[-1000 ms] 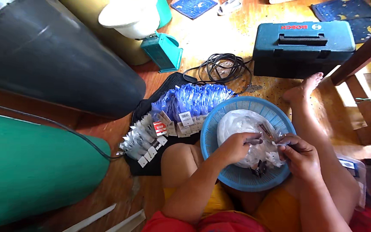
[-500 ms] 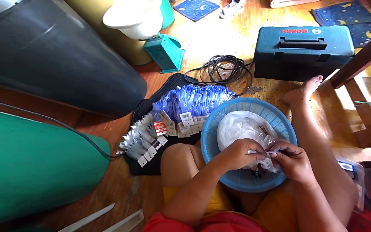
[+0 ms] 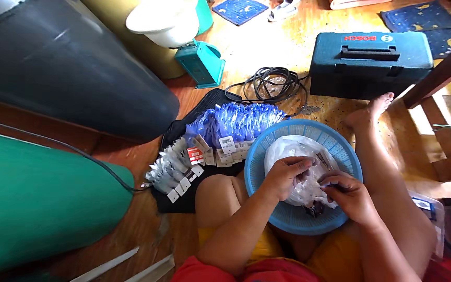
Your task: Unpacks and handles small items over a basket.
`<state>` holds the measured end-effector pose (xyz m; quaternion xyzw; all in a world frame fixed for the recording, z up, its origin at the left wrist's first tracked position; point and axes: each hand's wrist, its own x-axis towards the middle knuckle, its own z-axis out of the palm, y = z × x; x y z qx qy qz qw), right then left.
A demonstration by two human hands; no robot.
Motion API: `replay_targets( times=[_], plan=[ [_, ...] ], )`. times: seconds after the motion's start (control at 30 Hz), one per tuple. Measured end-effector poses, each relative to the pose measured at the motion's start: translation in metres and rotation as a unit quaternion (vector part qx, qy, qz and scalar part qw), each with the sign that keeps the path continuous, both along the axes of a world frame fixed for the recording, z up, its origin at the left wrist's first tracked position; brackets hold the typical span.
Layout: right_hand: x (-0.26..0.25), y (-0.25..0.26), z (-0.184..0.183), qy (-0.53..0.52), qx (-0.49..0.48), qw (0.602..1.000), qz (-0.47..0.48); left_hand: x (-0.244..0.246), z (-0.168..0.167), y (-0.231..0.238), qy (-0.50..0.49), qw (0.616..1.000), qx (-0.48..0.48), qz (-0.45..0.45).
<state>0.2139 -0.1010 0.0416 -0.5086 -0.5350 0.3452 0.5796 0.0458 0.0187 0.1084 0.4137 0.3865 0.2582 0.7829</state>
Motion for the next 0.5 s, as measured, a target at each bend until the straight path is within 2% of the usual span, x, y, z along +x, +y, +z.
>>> replay_targets(
  times=[0.13, 0.37, 0.5],
  plan=[
    [-0.009, 0.001, 0.003, -0.037, 0.023, 0.995, -0.090, 0.003, -0.002, -0.004, 0.051, 0.993, 0.100, 0.032],
    [-0.027, 0.003, 0.009, 0.030, 0.023, 0.999, -0.031, 0.006, -0.012, -0.014, 0.069, 0.961, 0.268, 0.011],
    [-0.028, 0.003, 0.006, 0.020, 0.019, 0.999, -0.041, 0.005, -0.017, -0.014, 0.083, 0.959, 0.273, 0.004]
  ],
)
